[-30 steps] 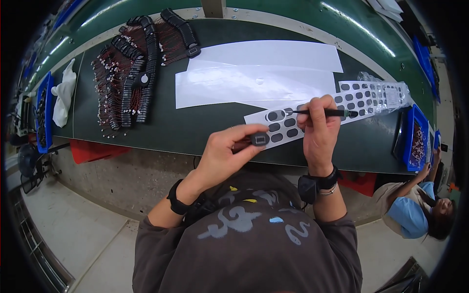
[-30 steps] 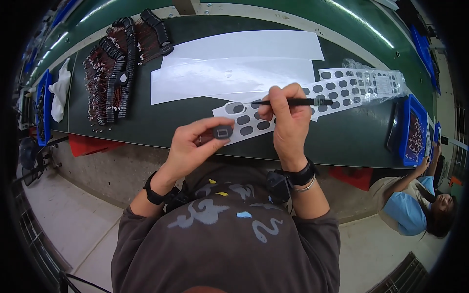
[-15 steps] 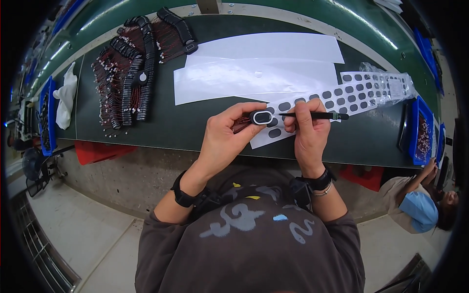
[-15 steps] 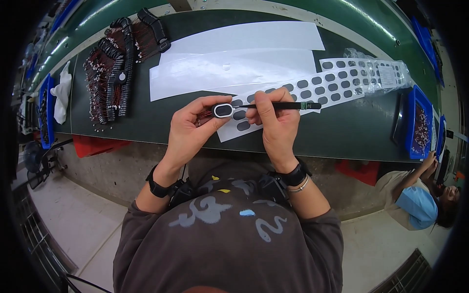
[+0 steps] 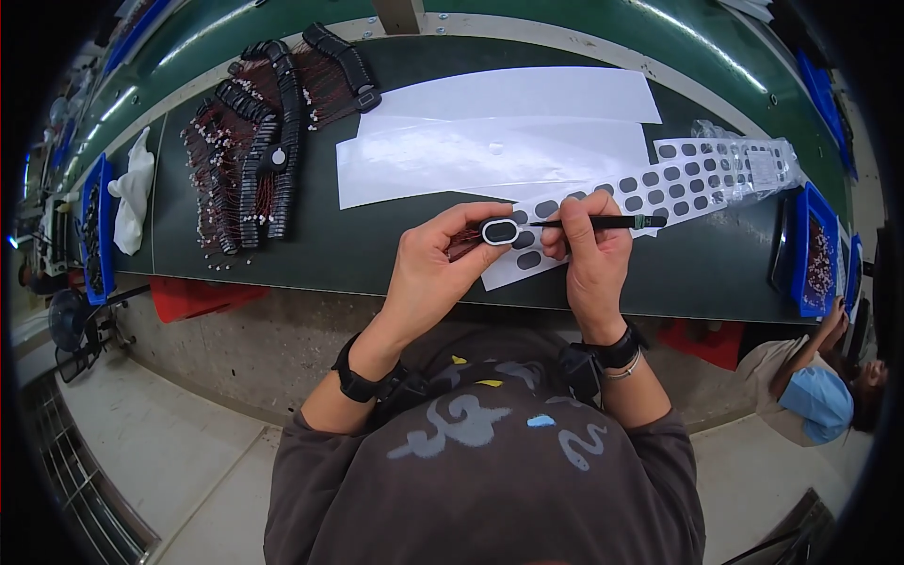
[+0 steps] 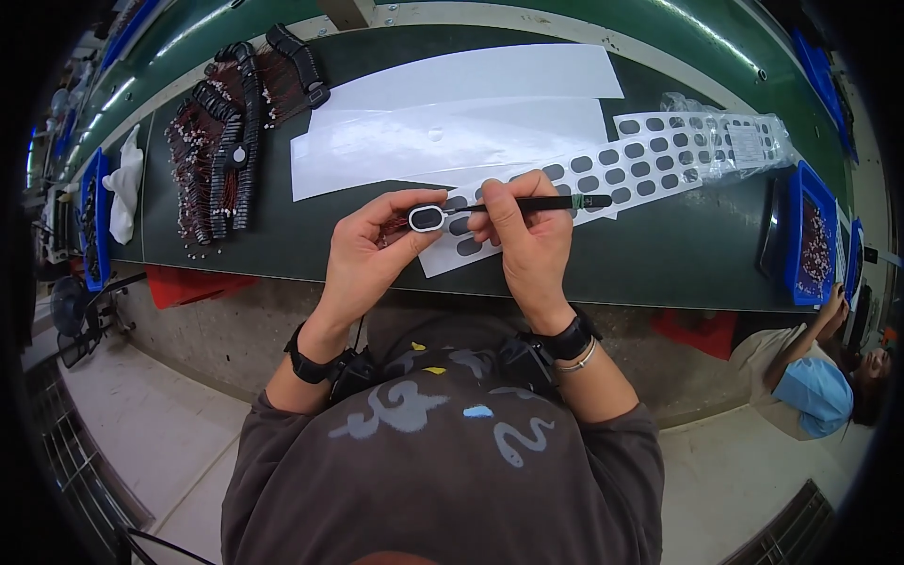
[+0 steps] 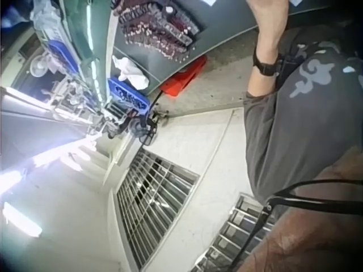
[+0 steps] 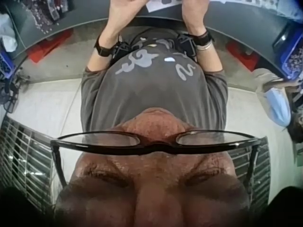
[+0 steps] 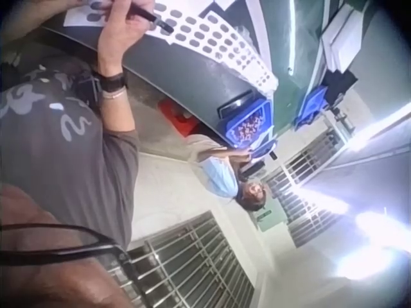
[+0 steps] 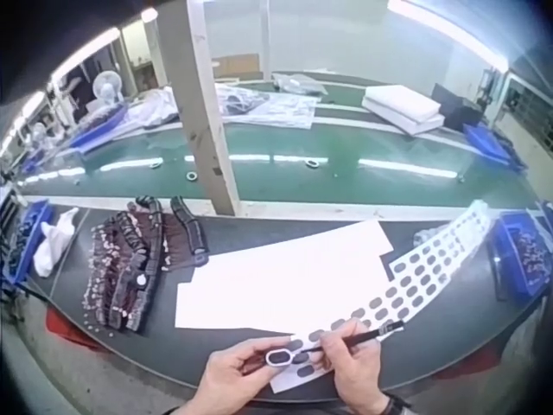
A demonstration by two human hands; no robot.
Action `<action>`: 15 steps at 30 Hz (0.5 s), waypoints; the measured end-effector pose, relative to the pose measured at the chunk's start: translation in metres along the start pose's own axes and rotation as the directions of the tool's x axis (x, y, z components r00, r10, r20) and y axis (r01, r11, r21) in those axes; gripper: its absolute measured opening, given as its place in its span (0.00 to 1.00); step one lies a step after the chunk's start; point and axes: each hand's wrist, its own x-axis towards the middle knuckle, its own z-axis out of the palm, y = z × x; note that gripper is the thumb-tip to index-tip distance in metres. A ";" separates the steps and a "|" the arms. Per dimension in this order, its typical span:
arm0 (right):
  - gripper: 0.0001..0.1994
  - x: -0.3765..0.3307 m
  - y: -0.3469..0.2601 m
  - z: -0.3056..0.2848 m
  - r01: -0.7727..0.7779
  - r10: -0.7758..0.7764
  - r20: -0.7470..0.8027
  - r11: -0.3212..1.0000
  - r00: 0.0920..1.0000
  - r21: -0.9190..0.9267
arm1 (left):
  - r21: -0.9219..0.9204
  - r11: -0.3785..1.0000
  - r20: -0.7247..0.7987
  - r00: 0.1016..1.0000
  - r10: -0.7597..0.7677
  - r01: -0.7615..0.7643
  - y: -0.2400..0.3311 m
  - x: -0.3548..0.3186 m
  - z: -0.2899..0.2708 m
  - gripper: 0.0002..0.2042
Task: The person picks up a speaker and uses tweezers to peel a white adhesive ring from a backing sheet. They apply the ring to the speaker, press it down, and then set the speaker aside on the table.
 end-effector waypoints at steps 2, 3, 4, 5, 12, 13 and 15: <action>0.09 0.000 0.000 0.000 -0.005 0.005 -0.004 1.000 1.000 -0.001 | -0.001 1.000 0.005 1.000 -0.002 0.002 0.000 0.000 0.000 0.15; 0.09 0.000 0.000 0.000 -0.004 0.004 -0.005 1.000 1.000 -0.006 | -0.002 1.000 0.006 1.000 -0.003 0.003 0.000 -0.001 0.000 0.15; 0.09 0.000 0.001 0.000 -0.002 0.002 -0.005 1.000 1.000 -0.012 | -0.005 1.000 0.007 1.000 -0.006 0.006 0.000 -0.001 -0.001 0.15; 0.09 0.000 0.001 0.000 -0.002 0.001 -0.005 1.000 1.000 -0.017 | -0.007 1.000 0.007 1.000 -0.008 0.008 0.000 -0.001 -0.001 0.15; 0.09 0.001 -0.001 0.002 -0.001 0.001 -0.012 1.000 1.000 -0.022 | -0.001 1.000 0.004 1.000 -0.003 0.003 0.001 0.000 0.000 0.15; 0.09 0.001 -0.001 0.002 -0.002 0.002 -0.012 1.000 1.000 -0.023 | -0.002 1.000 0.003 1.000 -0.003 0.003 0.001 0.001 0.000 0.15; 0.09 0.001 -0.001 0.003 -0.004 0.003 -0.017 1.000 1.000 -0.014 | 0.007 1.000 0.006 1.000 -0.004 0.004 0.000 0.001 0.000 0.16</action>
